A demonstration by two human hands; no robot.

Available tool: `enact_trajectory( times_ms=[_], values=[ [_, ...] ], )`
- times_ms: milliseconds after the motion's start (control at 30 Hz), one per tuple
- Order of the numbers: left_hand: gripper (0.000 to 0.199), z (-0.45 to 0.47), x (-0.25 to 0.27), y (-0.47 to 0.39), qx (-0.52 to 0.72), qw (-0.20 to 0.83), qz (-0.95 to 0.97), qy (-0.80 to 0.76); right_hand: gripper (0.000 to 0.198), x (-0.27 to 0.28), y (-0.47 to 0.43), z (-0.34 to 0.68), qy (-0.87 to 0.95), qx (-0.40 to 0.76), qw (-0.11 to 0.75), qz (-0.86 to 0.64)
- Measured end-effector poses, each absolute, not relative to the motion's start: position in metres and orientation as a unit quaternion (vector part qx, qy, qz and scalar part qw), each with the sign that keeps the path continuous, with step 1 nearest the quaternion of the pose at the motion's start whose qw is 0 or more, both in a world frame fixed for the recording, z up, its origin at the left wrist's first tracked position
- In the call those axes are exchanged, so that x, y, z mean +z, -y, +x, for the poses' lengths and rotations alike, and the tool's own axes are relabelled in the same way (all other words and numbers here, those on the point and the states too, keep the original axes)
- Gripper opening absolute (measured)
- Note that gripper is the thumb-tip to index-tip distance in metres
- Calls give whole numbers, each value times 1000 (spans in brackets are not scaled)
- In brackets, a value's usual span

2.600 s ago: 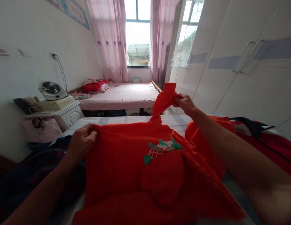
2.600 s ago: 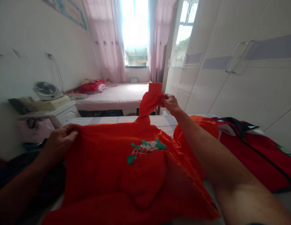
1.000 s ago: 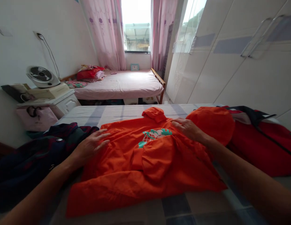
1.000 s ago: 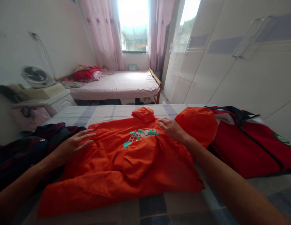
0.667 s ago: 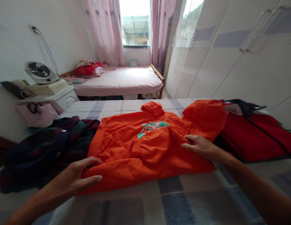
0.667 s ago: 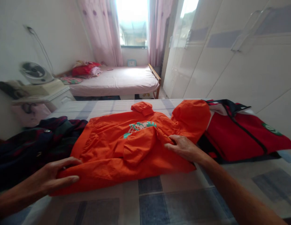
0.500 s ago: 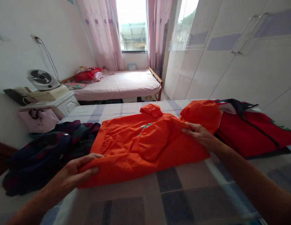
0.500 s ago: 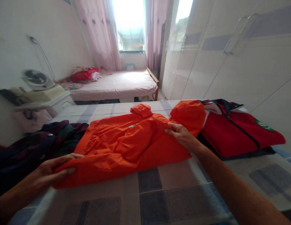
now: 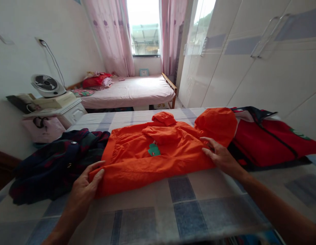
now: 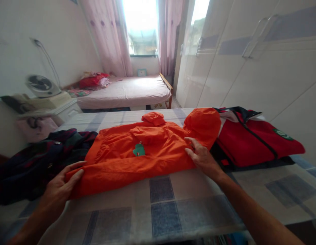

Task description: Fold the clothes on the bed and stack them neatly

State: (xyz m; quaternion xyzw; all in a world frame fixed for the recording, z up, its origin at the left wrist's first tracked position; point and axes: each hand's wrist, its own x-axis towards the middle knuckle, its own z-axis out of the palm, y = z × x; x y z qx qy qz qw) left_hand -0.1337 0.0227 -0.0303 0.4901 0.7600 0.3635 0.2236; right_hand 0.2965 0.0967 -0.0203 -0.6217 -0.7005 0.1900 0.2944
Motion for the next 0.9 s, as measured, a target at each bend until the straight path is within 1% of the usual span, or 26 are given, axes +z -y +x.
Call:
enact_trajectory(
  times_ms=[67,100,167,233,300,367,433,500,567,633,733,800,900],
  values=[
    [46,-134,-36,-28,344,161,531,-757,43,-24,-103,293,705,135,336,-610],
    [45,-134,-39,-31,323,133,551,-758,42,-28,-107,291,711,106,337,-608],
    [44,-134,-47,-34,268,89,584,-761,39,-38,-114,289,734,57,291,-612],
    [45,-133,-50,-33,208,41,612,-762,37,-46,-116,287,749,15,210,-629],
    [47,-131,-46,-29,169,-34,633,-754,37,-45,-113,284,748,-40,165,-642],
    [46,-128,-39,-25,174,-120,667,-714,36,-36,-105,277,759,-88,186,-617],
    [41,-125,-35,-23,201,-169,732,-628,33,-25,-98,268,792,-106,235,-554],
    [39,-122,-38,-26,191,-157,807,-537,29,-21,-93,259,835,-77,249,-484],
    [43,-124,-50,-33,145,-113,849,-495,24,-28,-94,254,858,-15,224,-462],
    [49,-132,-65,-39,105,-72,849,-513,22,-41,-99,254,839,35,197,-506],
    [52,-149,-79,-43,87,-32,825,-557,19,-57,-106,259,788,47,192,-583],
    [48,-156,-74,-45,86,-3,818,-568,18,-61,-107,261,783,38,192,-591],
    [44,-151,-48,-58,124,32,790,-599,17,-60,-105,261,786,36,191,-587]
  ],
)
